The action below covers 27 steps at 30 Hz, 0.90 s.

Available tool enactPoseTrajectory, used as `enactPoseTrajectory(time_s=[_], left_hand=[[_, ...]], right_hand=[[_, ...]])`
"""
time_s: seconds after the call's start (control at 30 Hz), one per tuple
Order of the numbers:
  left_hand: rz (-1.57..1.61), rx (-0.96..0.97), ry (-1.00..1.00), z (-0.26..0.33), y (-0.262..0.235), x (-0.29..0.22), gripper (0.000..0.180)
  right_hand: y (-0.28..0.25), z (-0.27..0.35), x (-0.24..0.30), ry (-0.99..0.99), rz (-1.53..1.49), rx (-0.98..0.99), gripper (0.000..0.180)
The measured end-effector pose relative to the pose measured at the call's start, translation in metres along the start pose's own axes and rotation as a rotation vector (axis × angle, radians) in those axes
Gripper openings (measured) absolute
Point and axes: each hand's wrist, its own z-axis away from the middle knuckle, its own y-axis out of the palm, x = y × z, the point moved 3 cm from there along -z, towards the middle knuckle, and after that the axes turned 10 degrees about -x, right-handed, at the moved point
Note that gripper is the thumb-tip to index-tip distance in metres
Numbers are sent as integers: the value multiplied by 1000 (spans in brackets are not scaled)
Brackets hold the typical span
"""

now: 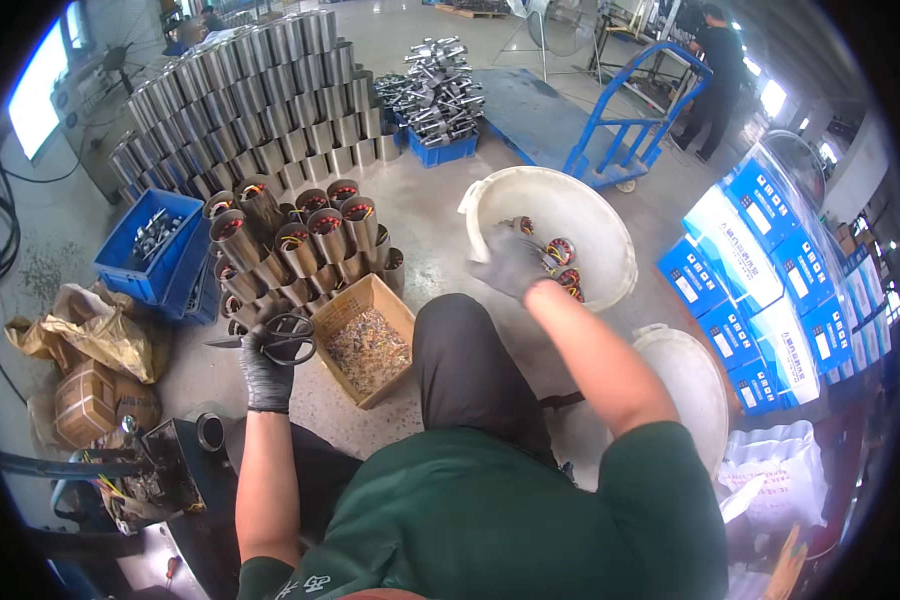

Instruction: The worker is assembling electric motors by fitting stators into housings using a press and trimming wires.

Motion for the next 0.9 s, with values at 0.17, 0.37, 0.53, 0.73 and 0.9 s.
enactPoseTrajectory(time_s=[0.17,0.37,0.53,0.73,0.9], left_hand=[[23,-43,-17,-1,4,17,50],[118,-145,-169,6,-6,21,40],[104,-120,-176,16,28,16,41],[105,60,-306,21,29,17,42],[142,-72,-186,8,24,13,43]], right_hand=[[36,61,-64,0,445,-77,53],[58,59,-70,13,462,-71,35],[37,54,-76,-36,453,-186,35],[41,63,-103,-43,455,-32,42],[38,60,-113,-107,387,3,45]])
